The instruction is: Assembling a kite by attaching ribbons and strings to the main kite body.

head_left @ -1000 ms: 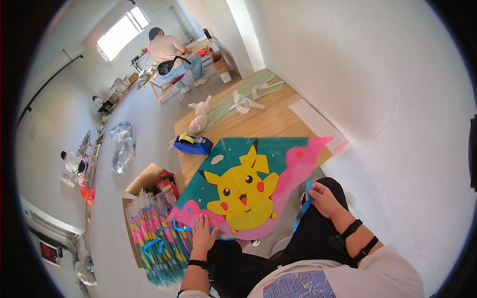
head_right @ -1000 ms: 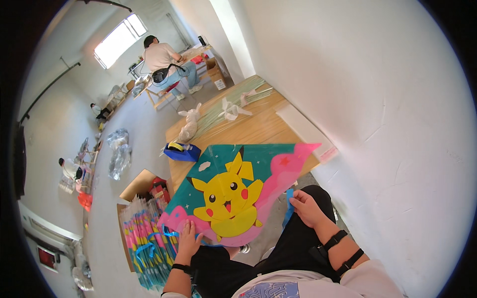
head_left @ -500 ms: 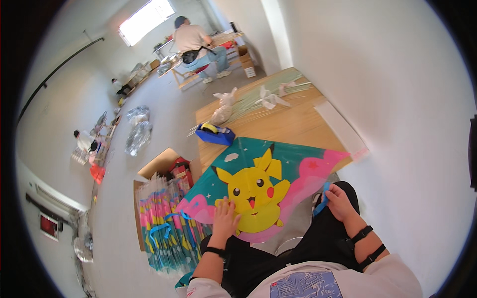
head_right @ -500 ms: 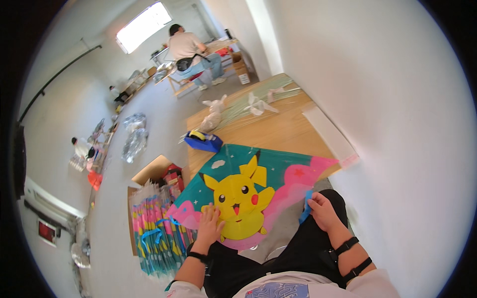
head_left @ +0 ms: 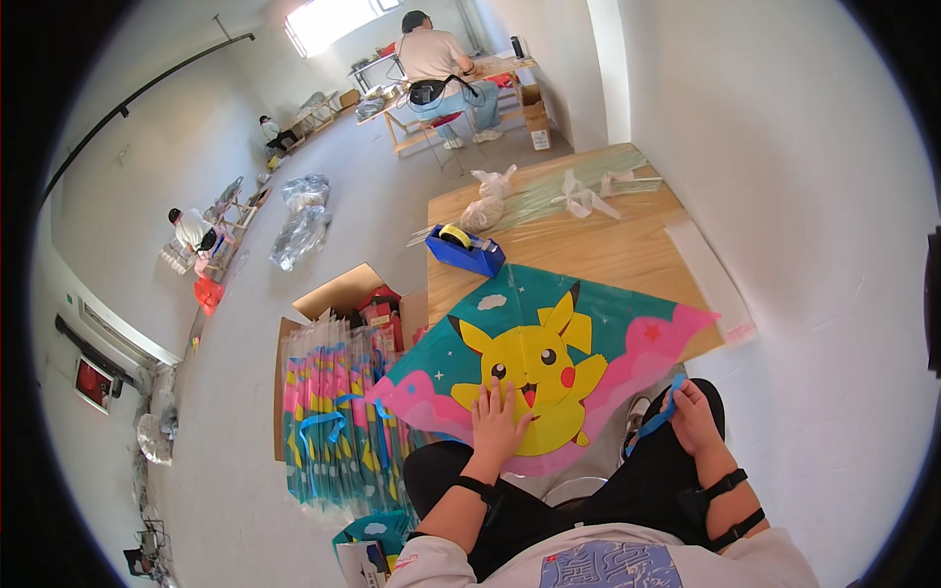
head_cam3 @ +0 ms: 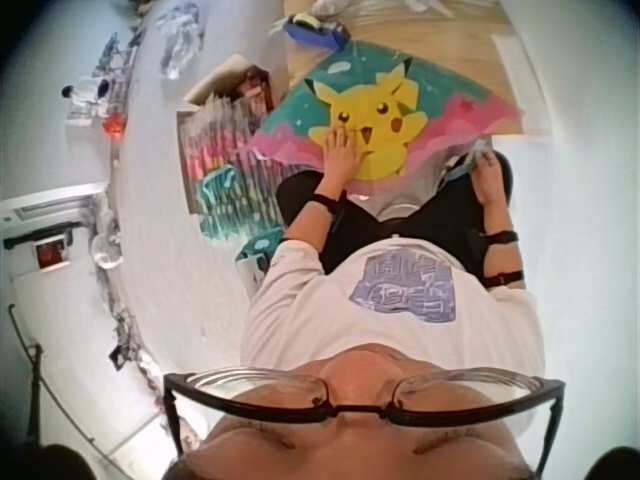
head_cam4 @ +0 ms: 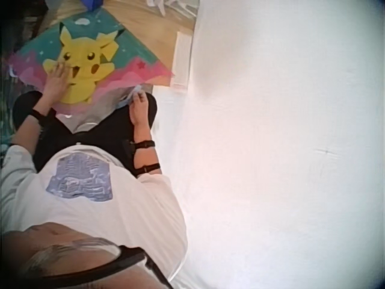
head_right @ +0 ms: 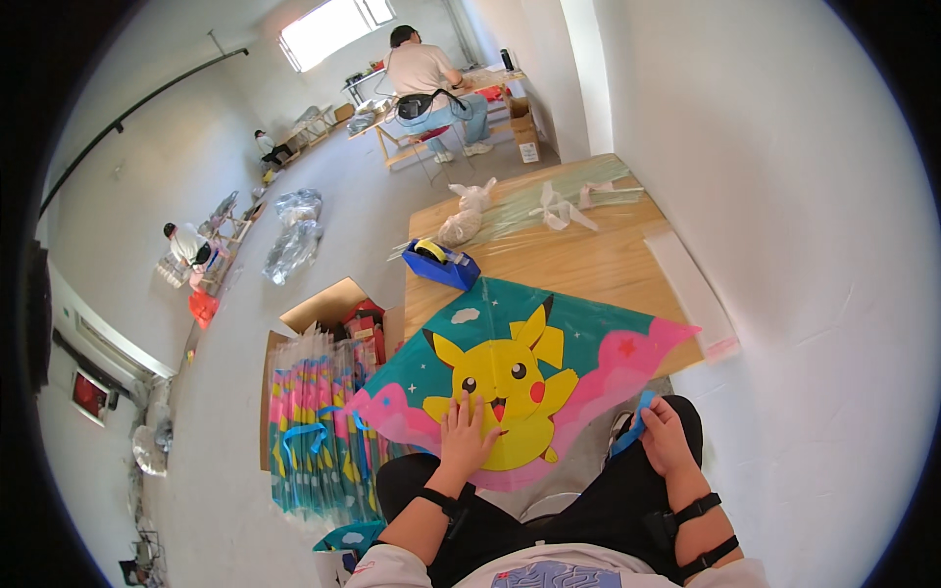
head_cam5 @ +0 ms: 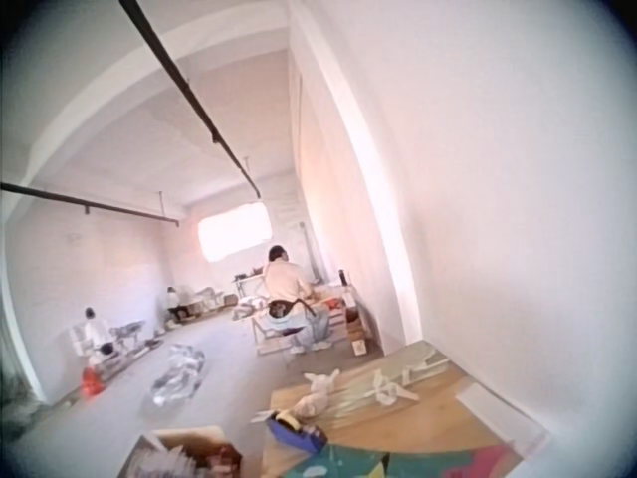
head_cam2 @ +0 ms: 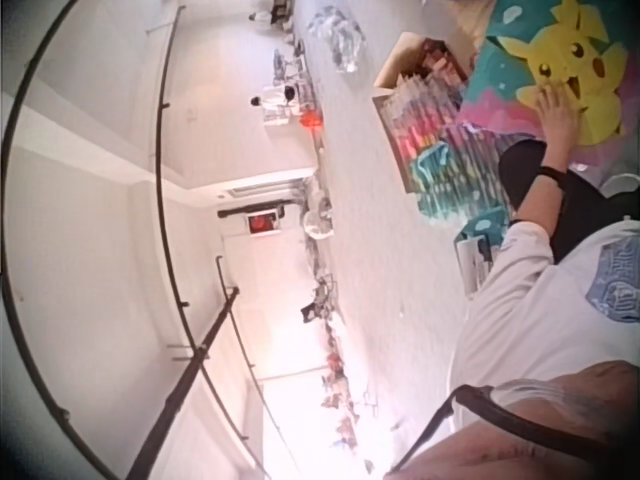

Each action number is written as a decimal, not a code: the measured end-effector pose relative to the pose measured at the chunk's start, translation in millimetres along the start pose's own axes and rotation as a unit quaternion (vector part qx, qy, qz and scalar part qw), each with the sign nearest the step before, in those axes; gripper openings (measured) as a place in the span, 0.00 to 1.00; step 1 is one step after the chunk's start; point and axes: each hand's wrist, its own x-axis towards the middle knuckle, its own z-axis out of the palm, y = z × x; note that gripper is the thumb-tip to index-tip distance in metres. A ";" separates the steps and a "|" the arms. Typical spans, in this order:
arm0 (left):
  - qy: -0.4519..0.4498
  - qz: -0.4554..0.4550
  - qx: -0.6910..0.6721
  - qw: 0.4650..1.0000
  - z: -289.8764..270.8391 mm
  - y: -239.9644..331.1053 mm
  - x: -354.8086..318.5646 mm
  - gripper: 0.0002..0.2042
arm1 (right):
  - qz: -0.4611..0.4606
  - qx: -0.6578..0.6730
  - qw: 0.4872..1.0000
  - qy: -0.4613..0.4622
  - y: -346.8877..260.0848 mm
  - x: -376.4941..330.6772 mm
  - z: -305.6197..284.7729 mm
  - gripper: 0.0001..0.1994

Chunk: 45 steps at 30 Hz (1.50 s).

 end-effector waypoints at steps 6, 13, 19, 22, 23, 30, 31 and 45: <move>0.032 0.002 -0.029 0.999 -7.5 11.3 3.1 0.34 | -0.002 0.002 1.000 0.005 2.6 -4.7 3.0 0.02; 0.030 0.101 -0.034 0.994 -15.1 19.0 12.3 0.27 | 0.014 0.019 1.000 0.009 5.7 -9.1 2.6 0.01; 0.062 0.053 -0.155 0.985 -27.7 -7.6 62.8 0.20 | 0.013 0.022 1.000 0.002 5.8 -12.3 12.0 0.01; 0.061 -0.090 -0.352 0.930 -39.0 -33.9 122.8 0.16 | 0.022 0.028 0.999 -0.006 4.1 -14.1 17.0 0.01; 0.018 -0.203 -0.483 0.851 -43.7 -44.8 143.4 0.15 | 0.021 0.032 0.999 -0.012 4.6 -14.0 18.5 0.01; -0.059 -0.371 -0.746 0.549 -42.2 -90.9 265.8 0.15 | 0.023 0.080 0.996 -0.015 8.5 -9.0 24.7 0.00; -0.041 -0.382 -0.744 0.547 -36.0 -90.6 277.5 0.16 | 0.023 0.086 0.996 -0.020 8.3 -8.1 25.2 0.01; 0.129 -0.446 -0.754 0.465 12.1 -77.4 333.2 0.15 | 0.026 0.150 0.988 -0.028 16.7 -2.4 29.2 0.04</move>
